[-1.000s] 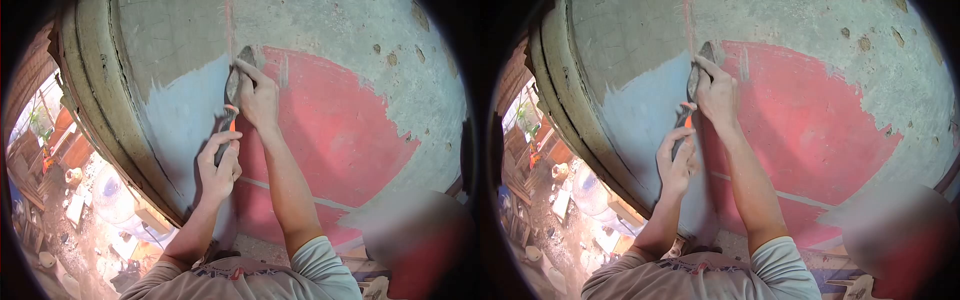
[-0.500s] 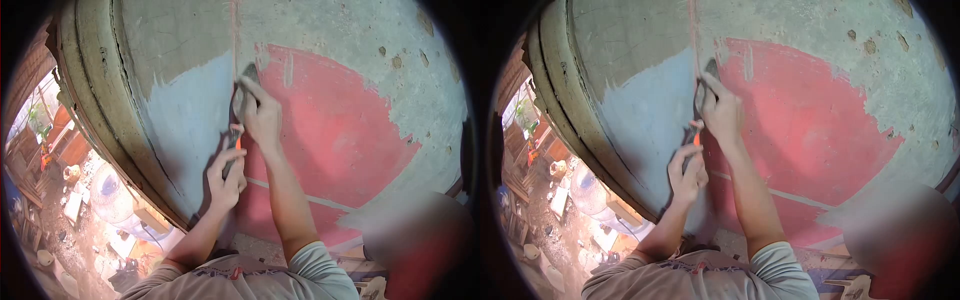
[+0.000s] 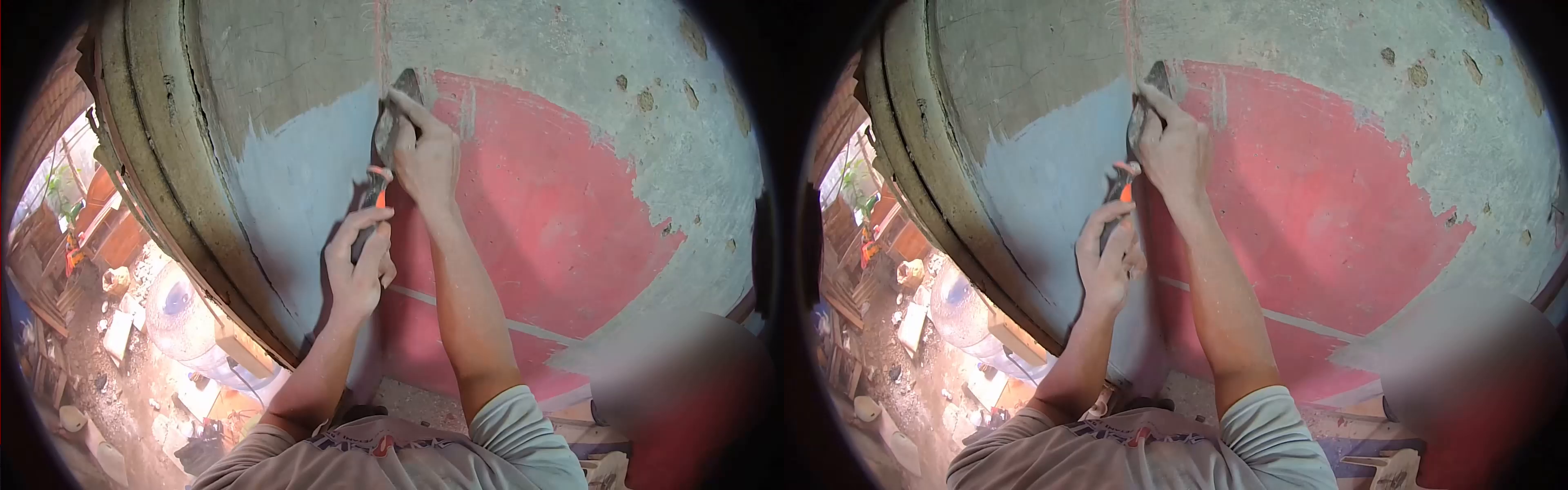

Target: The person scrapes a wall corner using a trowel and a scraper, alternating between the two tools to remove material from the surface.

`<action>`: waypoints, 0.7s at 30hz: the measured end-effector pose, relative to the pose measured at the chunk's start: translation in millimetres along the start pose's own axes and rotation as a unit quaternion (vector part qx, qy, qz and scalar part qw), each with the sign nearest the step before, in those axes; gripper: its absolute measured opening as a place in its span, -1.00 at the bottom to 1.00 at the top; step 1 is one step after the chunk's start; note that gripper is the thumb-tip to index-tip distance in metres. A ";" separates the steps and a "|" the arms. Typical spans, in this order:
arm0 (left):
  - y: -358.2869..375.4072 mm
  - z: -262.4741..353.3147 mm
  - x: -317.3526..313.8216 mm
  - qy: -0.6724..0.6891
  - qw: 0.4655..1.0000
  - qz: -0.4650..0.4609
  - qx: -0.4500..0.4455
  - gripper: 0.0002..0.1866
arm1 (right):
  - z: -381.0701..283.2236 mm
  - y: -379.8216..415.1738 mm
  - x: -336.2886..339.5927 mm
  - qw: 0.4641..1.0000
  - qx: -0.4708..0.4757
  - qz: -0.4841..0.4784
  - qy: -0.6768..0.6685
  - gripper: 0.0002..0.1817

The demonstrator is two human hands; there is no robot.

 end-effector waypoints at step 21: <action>40.6 -17.5 0.1 -0.006 1.000 -0.027 -0.002 -0.80 | 30.7 33.6 14.0 0.999 -0.027 -0.019 -0.034 -0.62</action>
Point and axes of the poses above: each hand's wrist, its own y-axis away from the middle knuckle, its own x-axis out of the back of the hand, z = x × y, the point moved 5 cm from there along -y, towards the middle knuckle, and after that the axes turned 10 degrees about -x, right-handed, at the moved point
